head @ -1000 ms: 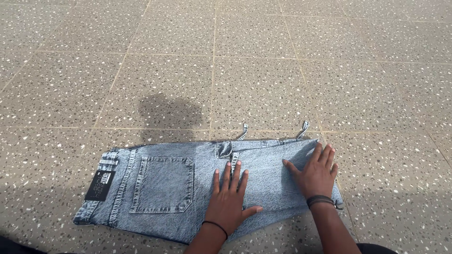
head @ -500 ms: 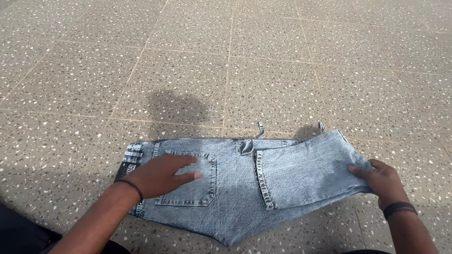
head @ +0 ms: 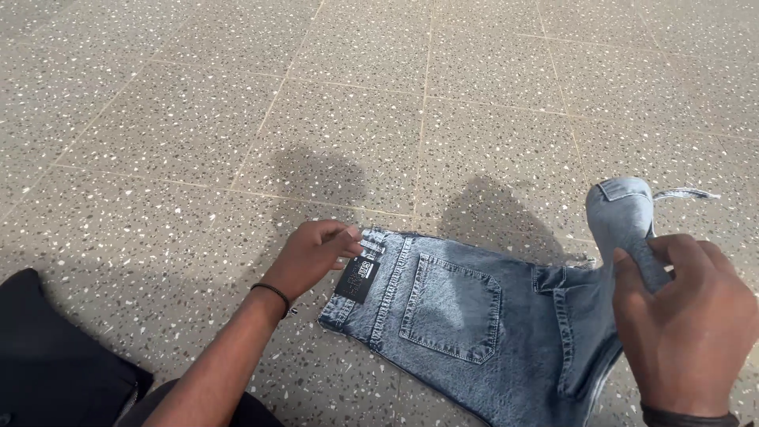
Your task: The person folds various pairs of denim pants while sitting on an outdoor tiled floor.
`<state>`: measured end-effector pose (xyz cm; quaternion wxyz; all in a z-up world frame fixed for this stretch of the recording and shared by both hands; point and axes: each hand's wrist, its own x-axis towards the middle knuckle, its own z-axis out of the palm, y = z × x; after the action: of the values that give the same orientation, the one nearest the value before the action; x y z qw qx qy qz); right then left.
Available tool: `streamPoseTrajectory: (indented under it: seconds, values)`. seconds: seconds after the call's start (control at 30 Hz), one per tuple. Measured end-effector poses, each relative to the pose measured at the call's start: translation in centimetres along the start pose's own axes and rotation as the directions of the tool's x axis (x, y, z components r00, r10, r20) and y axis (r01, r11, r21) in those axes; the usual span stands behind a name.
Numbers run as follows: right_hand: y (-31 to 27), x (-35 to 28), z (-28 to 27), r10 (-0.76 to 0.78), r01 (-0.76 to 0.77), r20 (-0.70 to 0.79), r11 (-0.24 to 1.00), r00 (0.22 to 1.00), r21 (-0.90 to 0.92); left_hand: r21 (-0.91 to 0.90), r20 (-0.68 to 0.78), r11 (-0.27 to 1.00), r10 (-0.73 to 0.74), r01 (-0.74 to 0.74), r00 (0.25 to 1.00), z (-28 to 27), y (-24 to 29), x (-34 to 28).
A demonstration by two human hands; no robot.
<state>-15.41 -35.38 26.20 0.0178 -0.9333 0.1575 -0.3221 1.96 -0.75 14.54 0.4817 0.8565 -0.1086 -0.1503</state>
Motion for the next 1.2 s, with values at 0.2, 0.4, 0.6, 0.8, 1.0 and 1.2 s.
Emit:
streamPoseTrajectory:
  seconds: [0.2, 0.4, 0.6, 0.8, 1.0, 1.2]
  values:
    - [-15.8, -3.5, -0.6, -0.021, -0.149, 0.373, 0.895, 0.927, 0.421, -0.493, 0.274, 0.788, -0.261, 0.368, 0.926, 3.7, -0.4, 0.7]
    - [-13.8, -11.5, 6.3, -0.316, -0.090, 0.540, 0.798, 0.780, 0.596, -0.627, 0.275, 0.572, -0.472, 0.528, 0.838, 5.4, -8.6, 3.3]
    - [-4.7, -16.8, 12.6, -0.220, 0.035, 0.595, 0.951, 0.773, 0.306, -0.604, 0.097, 0.774, -0.165, 0.190, 0.981, 5.2, -5.4, 3.3]
    - [-4.8, -15.9, 12.0, 0.128, -0.020, 0.885, 0.991, 0.447, -0.133, -0.457, 0.028, 0.833, -0.336, 0.311, 0.941, 6.3, -9.1, 4.8]
    - [-5.3, -17.0, 12.6, 0.037, 0.105, 0.867, 0.989, 0.497, -0.103, -0.436, 0.040, 0.812, -0.412, 0.387, 0.910, 4.7, -5.8, 4.0]
    - [-5.5, -16.1, 12.0, 0.042, 0.006, 0.846, 0.999, 0.532, -0.054, -0.756, 0.277, 0.535, -0.260, 0.377, 0.925, 3.5, -2.5, 3.7]
